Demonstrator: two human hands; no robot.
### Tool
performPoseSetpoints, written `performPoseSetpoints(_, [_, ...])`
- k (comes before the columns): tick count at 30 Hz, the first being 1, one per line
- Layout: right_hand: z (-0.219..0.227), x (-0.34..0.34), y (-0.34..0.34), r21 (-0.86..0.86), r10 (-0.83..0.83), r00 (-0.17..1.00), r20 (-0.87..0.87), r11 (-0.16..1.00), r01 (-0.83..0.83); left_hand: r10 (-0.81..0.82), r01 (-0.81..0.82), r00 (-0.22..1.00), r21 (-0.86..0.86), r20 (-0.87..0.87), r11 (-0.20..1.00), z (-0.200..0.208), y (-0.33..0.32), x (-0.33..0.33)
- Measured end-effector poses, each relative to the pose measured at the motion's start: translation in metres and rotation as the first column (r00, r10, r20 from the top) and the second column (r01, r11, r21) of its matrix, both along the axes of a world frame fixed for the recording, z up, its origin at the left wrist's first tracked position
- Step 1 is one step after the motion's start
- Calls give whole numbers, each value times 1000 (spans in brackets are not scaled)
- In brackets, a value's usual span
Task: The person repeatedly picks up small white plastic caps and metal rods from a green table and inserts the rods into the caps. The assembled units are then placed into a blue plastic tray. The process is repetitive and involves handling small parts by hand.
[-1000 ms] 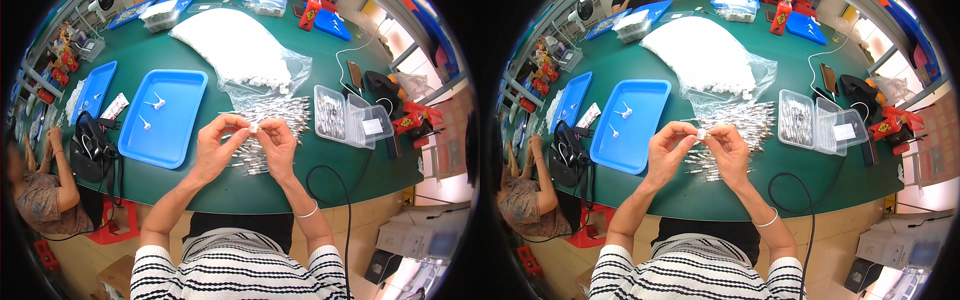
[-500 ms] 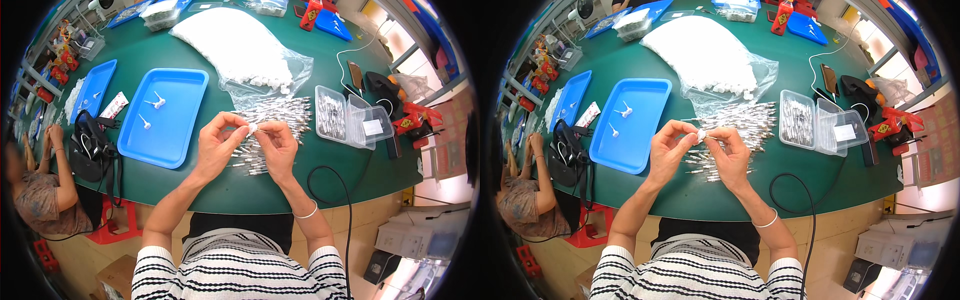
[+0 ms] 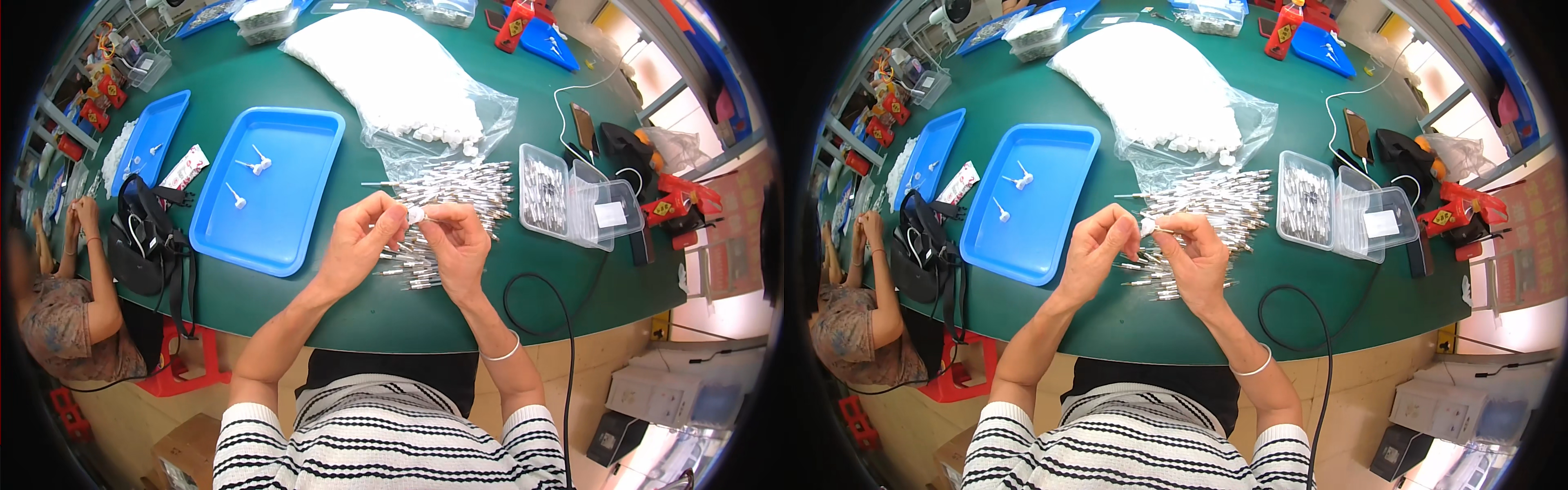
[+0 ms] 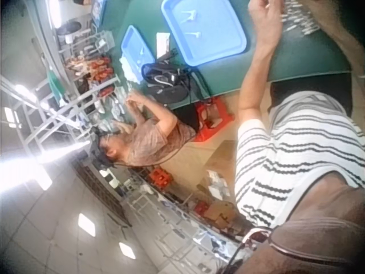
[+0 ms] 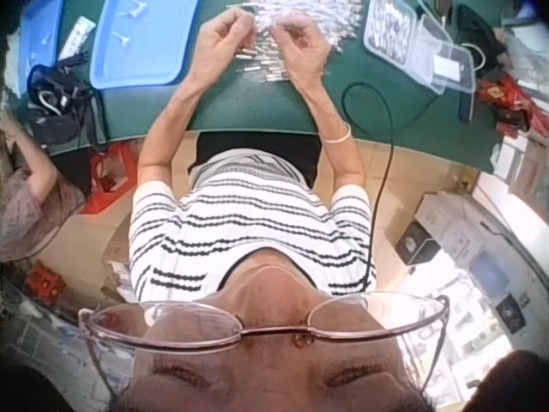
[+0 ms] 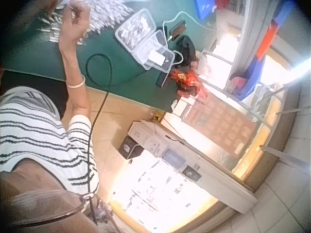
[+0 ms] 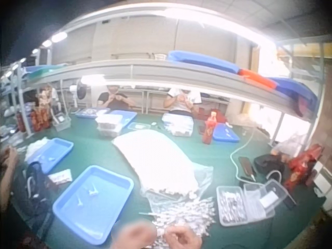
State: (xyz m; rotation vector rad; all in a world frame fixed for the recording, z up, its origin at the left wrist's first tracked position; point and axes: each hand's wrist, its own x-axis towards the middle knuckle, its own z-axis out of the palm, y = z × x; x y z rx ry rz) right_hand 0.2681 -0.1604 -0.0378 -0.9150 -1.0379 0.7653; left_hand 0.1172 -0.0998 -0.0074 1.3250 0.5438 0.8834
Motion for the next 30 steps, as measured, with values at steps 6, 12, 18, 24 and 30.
performPoseSetpoints(6, [-2, 1, 1, -1, 50, 999, -18, 999, -50, -13, 14, 998, 29, -60, 999, 3, 4, -4])
performPoseSetpoints(12, [3, 5, -1, -12, 97, 995, -27, 995, -97, -92, 92, 996, -61, 10, 994, 4, 5, -6])
performPoseSetpoints(18, [5, 6, 1, -7, 188, 976, -108, 982, -189, -143, 153, 986, -134, 86, 979, 3, 5, -8])
performPoseSetpoints(24, [5, 8, 1, -40, 199, 972, -125, 978, -205, -148, 169, 981, -176, 126, 970, 6, 5, -10])
performPoseSetpoints(30, [7, 8, 2, -10, 248, 955, -162, 967, -253, -117, 129, 990, -167, 82, 977, 3, 3, -8])
